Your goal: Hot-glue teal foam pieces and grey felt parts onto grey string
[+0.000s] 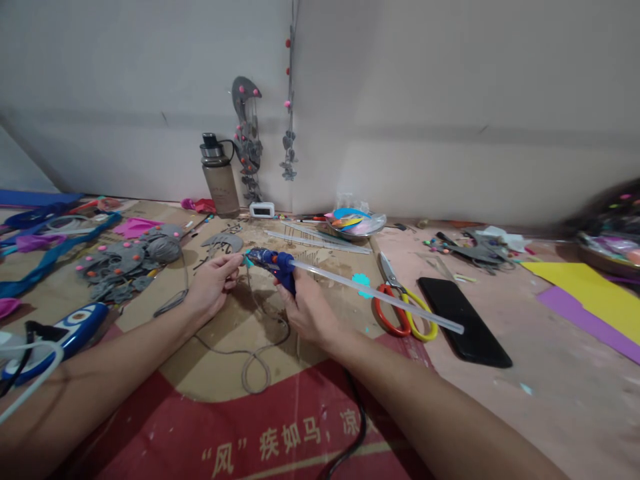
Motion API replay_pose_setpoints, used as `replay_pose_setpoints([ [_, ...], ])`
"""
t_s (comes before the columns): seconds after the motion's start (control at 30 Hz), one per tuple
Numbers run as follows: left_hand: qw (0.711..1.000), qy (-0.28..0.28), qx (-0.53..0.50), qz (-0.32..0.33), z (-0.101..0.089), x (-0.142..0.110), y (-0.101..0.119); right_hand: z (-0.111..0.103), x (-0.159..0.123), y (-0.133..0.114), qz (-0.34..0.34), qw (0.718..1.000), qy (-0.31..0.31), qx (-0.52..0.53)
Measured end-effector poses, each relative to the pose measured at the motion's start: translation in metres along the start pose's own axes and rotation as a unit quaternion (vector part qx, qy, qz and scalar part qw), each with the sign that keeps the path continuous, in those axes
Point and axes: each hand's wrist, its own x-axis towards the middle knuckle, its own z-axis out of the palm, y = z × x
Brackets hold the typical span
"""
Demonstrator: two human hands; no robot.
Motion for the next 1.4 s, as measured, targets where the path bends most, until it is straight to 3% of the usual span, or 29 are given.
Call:
replay_pose_setpoints([
  [0.4, 1.0, -0.008, 0.01, 0.01, -0.001, 0.0007, -0.0013, 0.0025, -0.0002, -0.0008, 0.031, 0.999, 0.012, -0.004],
  [0.63, 1.0, -0.008, 0.007, 0.013, -0.0006, 0.0005, -0.0006, 0.0009, 0.0009, -0.0011, 0.012, 0.999, 0.016, 0.03],
  [1.07, 1.0, -0.007, 0.006, 0.018, 0.0006, 0.0001, 0.0008, 0.0007, -0.0007, -0.0017, 0.028, 0.999, -0.004, -0.025],
  [1.4, 1.0, -0.013, 0.003, 0.015, -0.0004, 0.0007, 0.0, 0.0037, -0.0012, 0.0025, -0.013, 0.998, 0.019, -0.058],
])
